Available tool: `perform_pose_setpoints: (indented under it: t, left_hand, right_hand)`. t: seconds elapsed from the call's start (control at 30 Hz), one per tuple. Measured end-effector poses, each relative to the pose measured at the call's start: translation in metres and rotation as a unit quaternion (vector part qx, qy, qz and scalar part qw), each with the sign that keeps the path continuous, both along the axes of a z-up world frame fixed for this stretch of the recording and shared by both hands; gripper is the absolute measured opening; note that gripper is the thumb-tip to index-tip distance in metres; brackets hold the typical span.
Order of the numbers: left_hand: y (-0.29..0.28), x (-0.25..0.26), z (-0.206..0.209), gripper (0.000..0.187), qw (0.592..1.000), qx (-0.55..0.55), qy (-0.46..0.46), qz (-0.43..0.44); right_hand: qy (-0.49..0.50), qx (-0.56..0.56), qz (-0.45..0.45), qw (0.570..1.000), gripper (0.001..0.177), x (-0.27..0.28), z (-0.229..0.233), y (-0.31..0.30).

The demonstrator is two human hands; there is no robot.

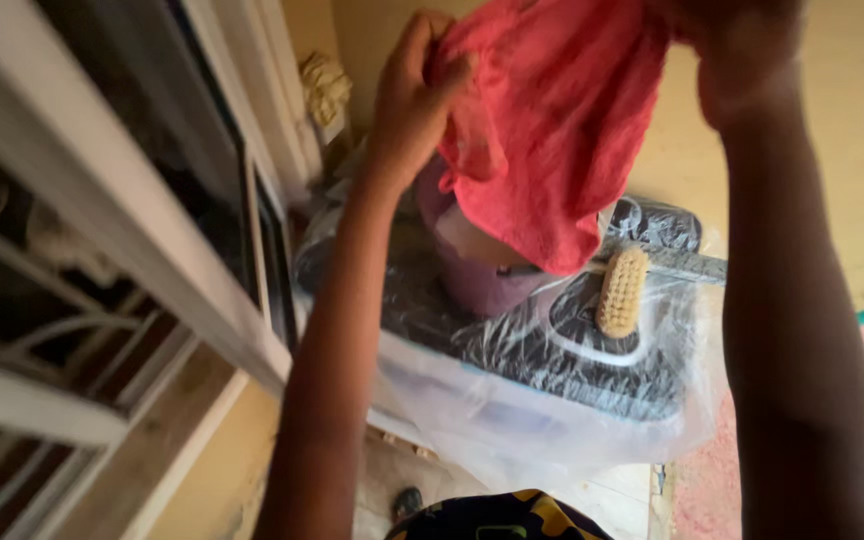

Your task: The person repeatedly dips a pink cloth into a bucket of water, wrings it out, and wipes the lower frame and metal security bars of a window. The person returns to the bucket multiple times to re-wet the cloth and continues wiping the same sections of the window frame and bars.

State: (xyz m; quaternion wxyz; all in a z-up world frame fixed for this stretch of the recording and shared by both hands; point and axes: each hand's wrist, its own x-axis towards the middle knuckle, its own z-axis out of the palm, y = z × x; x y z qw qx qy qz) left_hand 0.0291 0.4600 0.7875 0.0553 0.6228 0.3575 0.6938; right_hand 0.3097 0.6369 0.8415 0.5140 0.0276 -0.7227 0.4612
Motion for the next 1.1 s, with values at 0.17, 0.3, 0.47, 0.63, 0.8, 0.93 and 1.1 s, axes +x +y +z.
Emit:
perform_pose_setpoints:
  t: [0.17,0.3,0.47,0.63,0.8,0.93,1.1]
  left_hand:
    - [0.046,-0.012,-0.048,0.022,0.988,-0.123,0.055,0.076]
    - [0.095,-0.011,-0.1,0.017,0.937,-0.252,0.19,0.15]
    - [0.157,-0.019,-0.177,0.019,0.769,-0.406,0.489,0.073]
    - [0.169,-0.02,-0.217,0.019,0.721,-0.507,0.472,0.002]
    - [0.172,-0.015,-0.217,0.018,0.689,-0.538,0.485,-0.025]
    - [0.175,-0.012,-0.215,0.018,0.697,-0.536,0.476,-0.009]
    - [0.165,-0.012,-0.219,0.017,0.734,-0.523,0.432,0.03]
  right_hand:
    - [-0.261,0.082,-0.085,0.958,0.013,-0.055,-0.039,0.022]
    - [-0.562,0.071,0.019,0.824,0.029,-0.095,-0.109,0.018]
    - [-0.748,0.126,0.089,0.646,0.034,-0.142,-0.178,0.011]
    - [-0.801,0.159,0.128,0.563,0.041,-0.163,-0.222,0.028]
    - [-0.831,0.17,0.141,0.511,0.05,-0.169,-0.247,0.039]
    - [-0.85,0.178,0.138,0.476,0.057,-0.166,-0.254,0.042]
    - [-0.843,0.169,0.105,0.499,0.067,-0.18,-0.246,0.072]
